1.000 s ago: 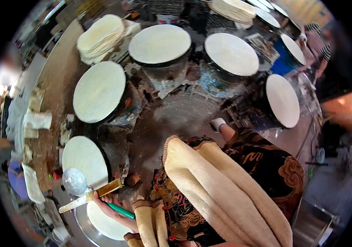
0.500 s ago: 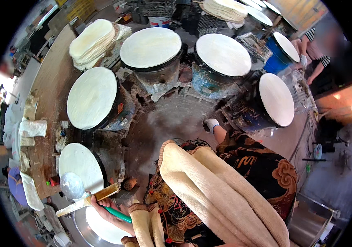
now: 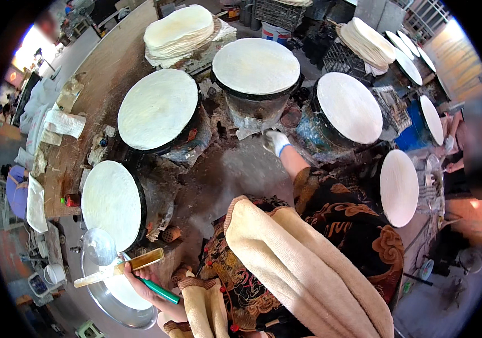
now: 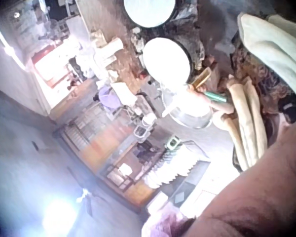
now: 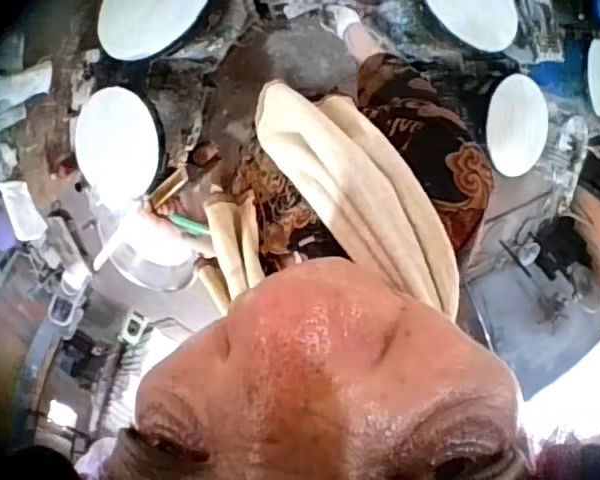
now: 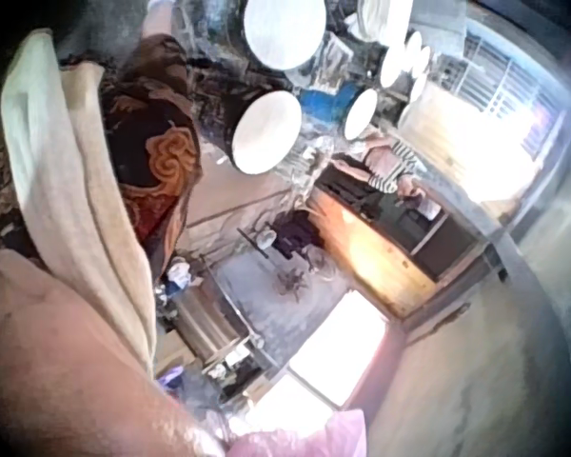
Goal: The person scoops batter from a large metal bowl and pours it onto hot circular griddles. They use a wooden spreader to evenly distribute the batter into thin, round crepes. Once cooked, the crepes are lifted and stacked onto a nearby pile.
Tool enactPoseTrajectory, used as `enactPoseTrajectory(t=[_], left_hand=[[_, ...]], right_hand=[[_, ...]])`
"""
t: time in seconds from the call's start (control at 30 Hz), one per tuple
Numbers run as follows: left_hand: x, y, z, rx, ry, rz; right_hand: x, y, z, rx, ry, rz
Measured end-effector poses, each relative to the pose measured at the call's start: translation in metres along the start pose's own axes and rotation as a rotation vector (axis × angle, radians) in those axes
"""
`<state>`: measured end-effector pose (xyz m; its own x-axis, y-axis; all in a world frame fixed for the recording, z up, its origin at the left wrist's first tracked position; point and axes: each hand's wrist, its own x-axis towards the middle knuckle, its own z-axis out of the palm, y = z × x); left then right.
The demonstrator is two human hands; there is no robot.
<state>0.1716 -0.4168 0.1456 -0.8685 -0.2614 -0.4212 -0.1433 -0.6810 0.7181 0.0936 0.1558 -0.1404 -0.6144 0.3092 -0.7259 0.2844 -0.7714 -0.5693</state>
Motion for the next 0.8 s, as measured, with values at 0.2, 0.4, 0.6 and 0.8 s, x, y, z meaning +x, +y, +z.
enactPoseTrajectory(t=[0.2, 0.4, 0.6, 0.8], left_hand=[[-0.027, -0.004, 0.007, -0.026, 0.056, 0.123], [-0.046, -0.004, 0.015, -0.055, 0.135, 0.117], [-0.040, -0.008, -0.019, -0.119, 0.127, 0.138], [-0.039, -0.009, -0.002, 0.000, 0.364, 0.096]], right_hand=[[0.048, -0.070, 0.102, 0.263, 0.016, -0.074], [0.062, -0.114, 0.114, 0.456, 0.059, 0.058], [0.042, -0.124, 0.096, 0.066, 0.010, 0.025], [0.067, -0.103, 0.057, -0.050, -0.045, 0.140]])
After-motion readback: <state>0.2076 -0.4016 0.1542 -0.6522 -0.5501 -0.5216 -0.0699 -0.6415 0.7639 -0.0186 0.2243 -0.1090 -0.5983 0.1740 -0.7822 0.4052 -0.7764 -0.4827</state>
